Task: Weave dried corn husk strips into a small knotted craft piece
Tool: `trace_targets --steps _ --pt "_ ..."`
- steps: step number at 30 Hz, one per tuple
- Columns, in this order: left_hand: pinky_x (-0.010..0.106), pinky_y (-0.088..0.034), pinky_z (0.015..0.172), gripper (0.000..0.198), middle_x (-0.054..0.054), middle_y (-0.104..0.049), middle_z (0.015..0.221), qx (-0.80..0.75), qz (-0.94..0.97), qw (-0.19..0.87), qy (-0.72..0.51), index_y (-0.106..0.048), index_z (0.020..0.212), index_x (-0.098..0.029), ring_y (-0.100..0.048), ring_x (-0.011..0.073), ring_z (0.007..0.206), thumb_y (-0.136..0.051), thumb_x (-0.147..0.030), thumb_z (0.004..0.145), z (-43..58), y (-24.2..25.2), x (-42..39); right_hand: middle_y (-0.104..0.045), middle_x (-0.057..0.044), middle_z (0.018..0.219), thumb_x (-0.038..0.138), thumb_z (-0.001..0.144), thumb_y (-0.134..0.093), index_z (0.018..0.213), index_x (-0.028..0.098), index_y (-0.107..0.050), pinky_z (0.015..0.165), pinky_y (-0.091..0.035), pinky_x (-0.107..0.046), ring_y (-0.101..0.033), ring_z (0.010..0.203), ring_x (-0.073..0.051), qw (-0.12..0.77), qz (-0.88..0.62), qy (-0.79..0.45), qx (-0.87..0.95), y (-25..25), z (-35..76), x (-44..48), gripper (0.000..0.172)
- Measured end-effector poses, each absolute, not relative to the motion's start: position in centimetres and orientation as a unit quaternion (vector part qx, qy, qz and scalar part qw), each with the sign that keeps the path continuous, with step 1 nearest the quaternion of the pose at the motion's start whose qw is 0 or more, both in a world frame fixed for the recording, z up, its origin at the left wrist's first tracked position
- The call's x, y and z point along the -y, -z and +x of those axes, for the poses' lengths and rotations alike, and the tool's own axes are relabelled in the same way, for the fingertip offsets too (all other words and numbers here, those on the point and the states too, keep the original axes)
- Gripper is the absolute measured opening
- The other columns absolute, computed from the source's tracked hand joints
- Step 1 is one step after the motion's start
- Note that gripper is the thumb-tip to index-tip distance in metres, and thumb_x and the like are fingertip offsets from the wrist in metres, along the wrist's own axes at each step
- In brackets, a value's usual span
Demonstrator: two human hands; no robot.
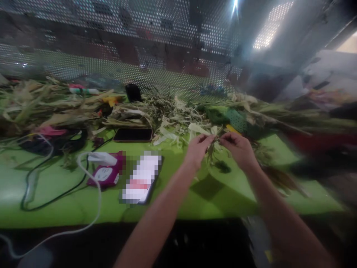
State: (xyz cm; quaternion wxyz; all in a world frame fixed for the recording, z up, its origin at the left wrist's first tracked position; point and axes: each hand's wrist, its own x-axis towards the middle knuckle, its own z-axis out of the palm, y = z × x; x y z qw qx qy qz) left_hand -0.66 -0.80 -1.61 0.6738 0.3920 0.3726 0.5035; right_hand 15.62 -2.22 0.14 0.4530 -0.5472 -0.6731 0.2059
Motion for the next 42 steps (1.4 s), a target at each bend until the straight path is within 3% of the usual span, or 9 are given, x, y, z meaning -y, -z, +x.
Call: trace_targets --steps 7,12,16,24,28,35,38,42 --pt "0.025 -0.022 0.049 0.024 -0.005 -0.044 0.055 -0.368 0.418 0.663 -0.500 -0.064 0.074 -0.015 -0.030 0.0060 0.048 -0.070 -0.039 0.076 -0.9 1.2 0.8 -0.060 0.000 0.073 0.036 0.081 -0.068 0.079 0.019 -0.065 0.067 -0.042 -0.029 -0.052 0.070 -0.015 0.458 -0.547 -0.194 0.673 -0.4 15.7 2.4 0.017" --pt "0.024 -0.030 0.055 0.026 -0.003 -0.053 0.061 -0.350 0.434 0.654 -0.511 -0.065 0.074 -0.015 -0.040 0.0074 0.055 -0.073 -0.040 0.073 -0.7 1.6 0.6 -0.062 -0.001 0.077 0.043 0.083 -0.067 0.084 0.020 -0.067 0.067 -0.044 -0.029 -0.055 0.071 -0.016 0.453 -0.553 -0.204 0.669 -1.0 15.1 2.9 0.023" --pt "0.024 -0.034 0.061 0.027 -0.002 -0.057 0.064 -0.338 0.442 0.648 -0.520 -0.069 0.079 -0.015 -0.045 0.0089 0.059 -0.074 -0.040 0.071 -0.6 1.7 0.5 -0.062 -0.001 0.072 0.045 0.076 -0.074 0.078 0.019 -0.067 0.061 -0.044 -0.029 -0.053 0.066 -0.016 0.440 -0.561 -0.239 0.659 -1.5 14.4 3.1 0.027" --pt "0.024 -0.021 0.046 0.029 -0.005 -0.045 0.052 -0.388 0.429 0.653 -0.488 -0.062 0.071 -0.016 -0.034 0.0062 0.046 -0.074 -0.042 0.074 -1.0 1.3 0.8 -0.062 0.000 0.072 0.038 0.075 -0.073 0.080 0.018 -0.069 0.061 -0.043 -0.028 -0.053 0.063 -0.015 0.435 -0.547 -0.299 0.650 -0.7 15.0 2.7 0.021" --pt "0.024 -0.020 0.044 0.034 -0.005 -0.045 0.051 -0.385 0.430 0.669 -0.469 -0.057 0.070 -0.017 -0.038 0.0066 0.046 -0.073 -0.047 0.075 -1.1 1.6 0.8 -0.064 -0.001 0.073 0.034 0.077 -0.070 0.079 0.018 -0.068 0.067 -0.045 -0.029 -0.056 0.068 -0.016 0.429 -0.540 -0.259 0.676 -0.8 15.2 2.8 0.017" --pt "0.021 -0.032 0.047 0.028 -0.002 -0.054 0.057 -0.345 0.435 0.686 -0.470 -0.059 0.071 -0.015 -0.046 0.0059 0.047 -0.075 -0.038 0.074 -1.0 2.3 0.3 -0.065 -0.001 0.075 0.031 0.081 -0.066 0.079 0.019 -0.065 0.069 -0.047 -0.030 -0.059 0.071 -0.018 0.411 -0.523 -0.210 0.716 -0.3 15.6 2.8 0.012" --pt "0.021 -0.039 0.049 0.026 0.000 -0.061 0.065 -0.328 0.407 0.709 -0.474 -0.062 0.077 -0.014 -0.054 0.0068 0.050 -0.075 -0.036 0.074 -1.1 2.4 0.1 -0.069 -0.004 0.089 0.029 0.084 -0.067 0.092 0.020 -0.068 0.078 -0.048 -0.034 -0.062 0.083 -0.021 0.416 -0.508 -0.139 0.741 -0.3 15.9 2.9 0.013" --pt "0.021 -0.039 0.048 0.028 0.001 -0.064 0.066 -0.355 0.400 0.709 -0.459 -0.063 0.083 -0.014 -0.058 0.0094 0.052 -0.075 -0.037 0.074 -1.2 2.5 -0.1 -0.068 -0.007 0.112 0.026 0.088 -0.067 0.104 0.025 -0.070 0.097 -0.042 -0.041 -0.059 0.110 -0.025 0.440 -0.451 -0.017 0.776 -0.9 16.2 3.4 0.017"
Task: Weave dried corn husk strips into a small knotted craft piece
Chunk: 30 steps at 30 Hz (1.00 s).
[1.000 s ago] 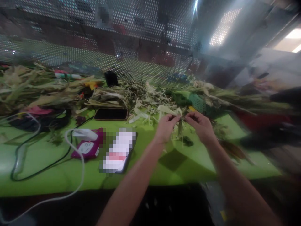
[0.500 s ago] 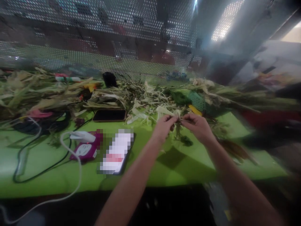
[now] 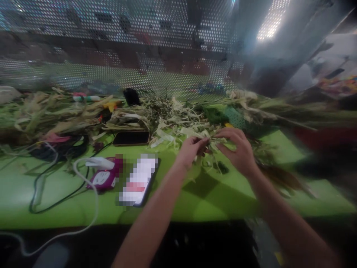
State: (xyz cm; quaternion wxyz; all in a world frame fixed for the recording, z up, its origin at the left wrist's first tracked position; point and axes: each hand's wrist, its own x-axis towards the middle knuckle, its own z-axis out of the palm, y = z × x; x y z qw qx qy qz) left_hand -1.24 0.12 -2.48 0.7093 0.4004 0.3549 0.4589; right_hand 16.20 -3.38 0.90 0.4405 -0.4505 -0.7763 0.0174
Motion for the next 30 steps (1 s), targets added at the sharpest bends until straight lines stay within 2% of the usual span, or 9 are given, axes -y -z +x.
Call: trace_targets --steps 3,6,9,12,18,21,25,29,30 --pt "0.021 -0.041 0.052 0.029 0.001 -0.064 0.066 -0.354 0.400 0.704 -0.468 -0.063 0.080 -0.013 -0.057 0.0088 0.055 -0.077 -0.037 0.072 -1.2 2.6 -0.2 -0.070 -0.005 0.104 0.027 0.088 -0.068 0.097 0.028 -0.073 0.093 -0.043 -0.040 -0.061 0.101 -0.024 0.409 -0.416 0.002 0.812 -0.8 16.1 3.7 0.010" --pt "0.020 -0.042 0.056 0.031 -0.001 -0.061 0.065 -0.351 0.396 0.691 -0.493 -0.063 0.078 -0.013 -0.053 0.0075 0.058 -0.079 -0.037 0.068 -1.1 2.8 -0.2 -0.071 -0.004 0.095 0.022 0.090 -0.065 0.102 0.029 -0.073 0.084 -0.041 -0.038 -0.059 0.092 -0.023 0.341 -0.392 0.032 0.854 -0.1 15.7 4.0 0.016" --pt "0.021 -0.041 0.058 0.033 -0.002 -0.059 0.064 -0.353 0.384 0.687 -0.505 -0.062 0.076 -0.013 -0.051 0.0074 0.059 -0.080 -0.038 0.065 -1.0 2.7 -0.1 -0.070 -0.003 0.094 0.012 0.090 -0.060 0.107 0.029 -0.072 0.082 -0.037 -0.037 -0.054 0.091 -0.023 0.265 -0.374 0.094 0.884 0.5 15.1 4.3 0.028" --pt "0.022 -0.043 0.059 0.033 -0.004 -0.056 0.062 -0.363 0.368 0.688 -0.509 -0.061 0.075 -0.013 -0.050 0.0074 0.057 -0.080 -0.039 0.065 -0.9 2.6 0.0 -0.069 -0.004 0.095 0.010 0.089 -0.060 0.102 0.026 -0.072 0.082 -0.035 -0.037 -0.052 0.088 -0.022 0.230 -0.366 0.137 0.892 0.8 14.8 4.6 0.024" --pt "0.025 -0.046 0.068 0.032 0.002 -0.065 0.073 -0.341 0.397 0.689 -0.501 -0.065 0.079 -0.013 -0.058 0.0112 0.066 -0.080 -0.038 0.066 -0.8 3.1 -0.2 -0.074 -0.003 0.097 0.013 0.091 -0.061 0.096 0.021 -0.071 0.083 -0.038 -0.036 -0.057 0.092 -0.021 0.302 -0.329 0.123 0.886 0.6 14.7 5.0 0.014" --pt "0.026 -0.046 0.070 0.030 0.005 -0.068 0.073 -0.358 0.461 0.652 -0.484 -0.068 0.077 -0.011 -0.059 0.0130 0.068 -0.077 -0.039 0.070 -1.0 3.6 -0.6 -0.075 -0.001 0.091 0.014 0.090 -0.063 0.095 0.022 -0.072 0.078 -0.040 -0.035 -0.060 0.085 -0.019 0.340 -0.330 0.076 0.877 0.7 14.8 5.0 0.014" --pt "0.026 -0.046 0.070 0.029 0.004 -0.067 0.073 -0.374 0.524 0.603 -0.471 -0.070 0.080 -0.012 -0.059 0.0134 0.070 -0.074 -0.040 0.074 -1.1 3.8 -0.7 -0.074 -0.002 0.087 0.013 0.087 -0.065 0.093 0.024 -0.073 0.073 -0.044 -0.033 -0.061 0.079 -0.019 0.435 -0.378 0.007 0.817 0.6 15.4 4.5 0.014" --pt "0.027 -0.047 0.070 0.025 0.003 -0.064 0.071 -0.337 0.557 0.628 -0.426 -0.068 0.077 -0.012 -0.057 0.0126 0.068 -0.077 -0.035 0.071 -0.8 3.5 -0.4 -0.071 -0.003 0.086 0.022 0.085 -0.071 0.087 0.023 -0.072 0.078 -0.045 -0.034 -0.061 0.084 -0.020 0.501 -0.444 -0.053 0.741 0.5 16.1 3.8 0.002" --pt "0.027 -0.047 0.071 0.024 0.002 -0.064 0.071 -0.331 0.556 0.635 -0.422 -0.068 0.077 -0.012 -0.057 0.0127 0.068 -0.078 -0.033 0.069 -0.7 3.4 -0.3 -0.070 -0.003 0.085 0.025 0.084 -0.072 0.084 0.022 -0.071 0.078 -0.045 -0.034 -0.061 0.083 -0.020 0.510 -0.462 -0.074 0.722 0.6 16.3 3.6 0.004"
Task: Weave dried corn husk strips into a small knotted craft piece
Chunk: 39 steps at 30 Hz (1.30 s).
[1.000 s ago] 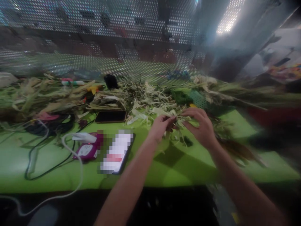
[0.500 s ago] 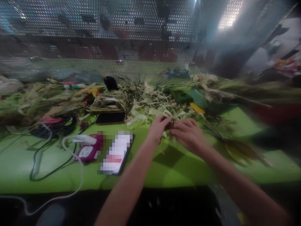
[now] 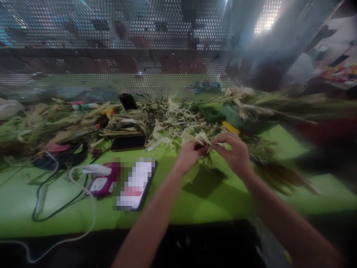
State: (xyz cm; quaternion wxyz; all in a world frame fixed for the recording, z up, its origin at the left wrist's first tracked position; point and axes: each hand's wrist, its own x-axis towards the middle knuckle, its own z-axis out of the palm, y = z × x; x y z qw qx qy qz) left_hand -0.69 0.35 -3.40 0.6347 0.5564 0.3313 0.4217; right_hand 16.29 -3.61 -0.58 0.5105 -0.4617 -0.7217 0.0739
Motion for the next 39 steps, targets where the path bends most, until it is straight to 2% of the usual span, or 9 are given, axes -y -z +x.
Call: trace_targets --steps 6,9,14,16,19,21,27,33,39 --pt "0.031 -0.050 0.083 0.019 0.005 -0.068 0.082 -0.314 0.517 0.675 -0.422 -0.069 0.085 -0.014 -0.062 0.0157 0.081 -0.075 -0.027 0.072 -0.5 2.9 0.2 -0.061 0.001 0.072 0.032 0.080 -0.072 0.079 0.019 -0.064 0.063 -0.042 -0.027 -0.053 0.067 -0.014 0.528 -0.529 -0.238 0.620 1.5 16.5 2.9 0.016" --pt "0.030 -0.050 0.079 0.022 0.005 -0.068 0.083 -0.330 0.511 0.670 -0.426 -0.069 0.087 -0.015 -0.062 0.0154 0.079 -0.074 -0.033 0.075 -0.5 2.8 0.5 -0.058 0.002 0.069 0.033 0.079 -0.071 0.077 0.019 -0.062 0.059 -0.039 -0.025 -0.050 0.064 -0.013 0.535 -0.538 -0.262 0.596 1.6 16.2 3.0 0.017" --pt "0.027 -0.046 0.069 0.030 0.003 -0.065 0.074 -0.381 0.530 0.614 -0.444 -0.068 0.085 -0.014 -0.057 0.0129 0.070 -0.080 -0.036 0.069 -0.1 3.3 0.5 -0.058 0.002 0.067 0.032 0.077 -0.071 0.076 0.019 -0.061 0.056 -0.040 -0.024 -0.050 0.061 -0.013 0.530 -0.548 -0.282 0.583 1.4 15.7 3.2 0.017" --pt "0.026 -0.045 0.069 0.028 0.002 -0.065 0.073 -0.399 0.525 0.595 -0.460 -0.067 0.084 -0.014 -0.057 0.0127 0.069 -0.078 -0.036 0.070 -0.1 3.8 0.2 -0.060 0.001 0.070 0.034 0.079 -0.070 0.084 0.019 -0.061 0.058 -0.043 -0.025 -0.054 0.063 -0.014 0.524 -0.540 -0.311 0.581 1.5 15.9 3.2 0.018" --pt "0.027 -0.047 0.069 0.025 0.004 -0.067 0.073 -0.424 0.515 0.574 -0.475 -0.068 0.082 -0.014 -0.058 0.0134 0.070 -0.076 -0.035 0.071 -0.4 4.4 -0.4 -0.064 0.000 0.073 0.037 0.079 -0.071 0.106 0.020 -0.059 0.060 -0.047 -0.028 -0.059 0.064 -0.016 0.506 -0.526 -0.350 0.587 1.6 16.3 3.1 0.034" --pt "0.027 -0.047 0.068 0.024 0.004 -0.066 0.071 -0.438 0.517 0.562 -0.475 -0.068 0.080 -0.014 -0.058 0.0137 0.068 -0.074 -0.036 0.072 -0.6 4.5 -0.6 -0.065 0.000 0.076 0.035 0.079 -0.072 0.111 0.020 -0.058 0.059 -0.047 -0.028 -0.058 0.063 -0.015 0.500 -0.521 -0.330 0.608 1.5 16.4 3.3 0.038" --pt "0.025 -0.038 0.058 0.024 0.000 -0.056 0.058 -0.490 0.596 0.471 -0.429 -0.066 0.071 -0.015 -0.050 0.0124 0.058 -0.071 -0.038 0.075 -0.8 3.5 -0.2 -0.065 -0.002 0.083 0.029 0.083 -0.070 0.095 0.021 -0.066 0.071 -0.051 -0.027 -0.062 0.076 -0.016 0.506 -0.482 -0.238 0.674 1.1 16.0 4.3 0.015" --pt "0.026 -0.035 0.060 0.013 0.001 -0.058 0.067 -0.499 0.681 0.373 -0.384 -0.067 0.080 -0.016 -0.048 0.0131 0.062 -0.064 -0.029 0.081 -0.4 3.1 0.5 -0.071 -0.003 0.083 0.028 0.081 -0.071 0.086 0.021 -0.070 0.069 -0.053 -0.029 -0.065 0.074 -0.017 0.514 -0.486 -0.232 0.668 0.5 15.8 4.5 0.009" --pt "0.026 -0.029 0.058 0.025 -0.001 -0.045 0.057 -0.418 0.755 0.380 -0.334 -0.055 0.057 -0.016 -0.040 0.0115 0.058 -0.056 -0.022 0.081 -0.2 3.0 0.6 -0.072 -0.003 0.084 0.027 0.081 -0.068 0.089 0.021 -0.072 0.068 -0.052 -0.030 -0.065 0.076 -0.018 0.502 -0.502 -0.232 0.664 0.8 16.1 4.2 0.010"
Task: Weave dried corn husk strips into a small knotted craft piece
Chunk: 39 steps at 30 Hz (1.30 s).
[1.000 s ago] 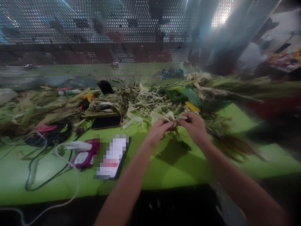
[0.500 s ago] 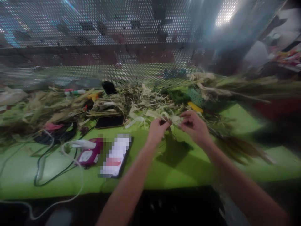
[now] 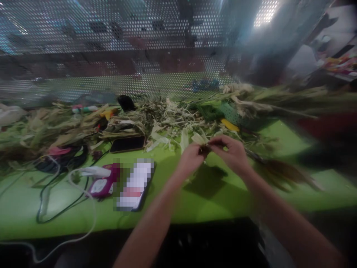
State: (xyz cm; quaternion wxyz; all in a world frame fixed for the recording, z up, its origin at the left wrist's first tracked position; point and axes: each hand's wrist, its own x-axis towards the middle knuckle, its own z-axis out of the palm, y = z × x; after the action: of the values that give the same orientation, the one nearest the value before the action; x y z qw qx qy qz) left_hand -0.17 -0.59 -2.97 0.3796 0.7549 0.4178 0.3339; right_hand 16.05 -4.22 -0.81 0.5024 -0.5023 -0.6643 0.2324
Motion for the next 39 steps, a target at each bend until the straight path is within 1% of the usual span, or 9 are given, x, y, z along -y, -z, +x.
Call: trace_targets --steps 5,10,14,17,22,28,32,36,39 --pt "0.026 -0.030 0.058 0.020 -0.001 -0.048 0.064 -0.418 0.706 0.466 -0.332 -0.058 0.071 -0.016 -0.041 0.0120 0.061 -0.060 -0.034 0.080 -0.1 2.5 0.8 -0.070 -0.003 0.086 0.031 0.082 -0.070 0.091 0.021 -0.070 0.072 -0.053 -0.030 -0.065 0.078 -0.018 0.513 -0.494 -0.280 0.644 0.8 16.1 4.1 0.014" --pt "0.025 -0.031 0.059 0.026 0.000 -0.050 0.066 -0.422 0.664 0.496 -0.368 -0.063 0.078 -0.015 -0.042 0.0119 0.064 -0.059 -0.040 0.083 -0.1 2.3 0.9 -0.067 -0.002 0.087 0.044 0.091 -0.062 0.110 0.023 -0.065 0.070 -0.053 -0.030 -0.063 0.074 -0.016 0.540 -0.468 -0.348 0.608 0.6 16.2 4.3 0.029" --pt "0.025 -0.034 0.060 0.023 0.000 -0.051 0.065 -0.448 0.637 0.498 -0.383 -0.064 0.077 -0.015 -0.044 0.0126 0.065 -0.060 -0.037 0.083 -0.2 2.7 0.7 -0.060 0.001 0.067 0.052 0.088 -0.064 0.089 0.022 -0.062 0.060 -0.050 -0.028 -0.058 0.061 -0.015 0.563 -0.500 -0.329 0.569 0.8 16.3 3.9 0.030" --pt "0.026 -0.037 0.064 0.022 0.001 -0.055 0.069 -0.445 0.609 0.518 -0.404 -0.065 0.078 -0.015 -0.046 0.0130 0.067 -0.061 -0.036 0.082 -0.3 3.2 0.4 -0.061 -0.001 0.063 0.055 0.088 -0.062 0.075 0.020 -0.061 0.061 -0.049 -0.027 -0.058 0.061 -0.015 0.543 -0.508 -0.342 0.575 0.8 16.3 3.8 0.037" --pt "0.028 -0.039 0.071 0.024 0.002 -0.060 0.075 -0.433 0.576 0.542 -0.432 -0.066 0.078 -0.016 -0.050 0.0142 0.072 -0.062 -0.039 0.082 -0.4 3.2 0.4 -0.066 -0.004 0.065 0.060 0.088 -0.059 0.077 0.019 -0.068 0.058 -0.049 -0.028 -0.061 0.059 -0.016 0.542 -0.505 -0.396 0.542 0.9 16.1 3.6 0.043" --pt "0.029 -0.039 0.077 0.023 0.003 -0.062 0.078 -0.408 0.596 0.553 -0.415 -0.065 0.080 -0.016 -0.054 0.0159 0.078 -0.061 -0.038 0.081 -0.4 2.3 0.8 -0.063 -0.001 0.067 0.057 0.073 -0.074 0.074 0.017 -0.069 0.047 -0.041 -0.024 -0.050 0.049 -0.010 0.496 -0.513 -0.465 0.524 1.9 16.1 2.8 0.041" --pt "0.028 -0.038 0.073 0.024 0.002 -0.061 0.074 -0.420 0.604 0.560 -0.382 -0.064 0.077 -0.016 -0.051 0.0153 0.073 -0.061 -0.040 0.078 -0.4 2.5 0.7 -0.062 0.000 0.070 0.051 0.067 -0.080 0.083 0.017 -0.071 0.045 -0.036 -0.021 -0.042 0.050 -0.007 0.534 -0.500 -0.488 0.476 2.1 16.2 2.5 0.039" --pt "0.027 -0.039 0.072 0.018 0.002 -0.064 0.078 -0.421 0.606 0.576 -0.352 -0.066 0.078 -0.016 -0.052 0.0148 0.074 -0.060 -0.032 0.076 -0.4 3.2 0.4 -0.062 0.000 0.071 0.047 0.064 -0.083 0.085 0.019 -0.071 0.049 -0.040 -0.022 -0.046 0.055 -0.009 0.577 -0.492 -0.446 0.476 2.0 16.0 2.7 0.037" --pt "0.027 -0.040 0.071 0.014 0.002 -0.065 0.078 -0.429 0.588 0.582 -0.363 -0.068 0.080 -0.017 -0.053 0.0150 0.075 -0.060 -0.027 0.075 -0.4 3.8 0.3 -0.065 -0.001 0.075 0.044 0.067 -0.083 0.085 0.020 -0.072 0.053 -0.044 -0.024 -0.051 0.060 -0.012 0.569 -0.477 -0.421 0.521 2.0 15.9 3.1 0.032"
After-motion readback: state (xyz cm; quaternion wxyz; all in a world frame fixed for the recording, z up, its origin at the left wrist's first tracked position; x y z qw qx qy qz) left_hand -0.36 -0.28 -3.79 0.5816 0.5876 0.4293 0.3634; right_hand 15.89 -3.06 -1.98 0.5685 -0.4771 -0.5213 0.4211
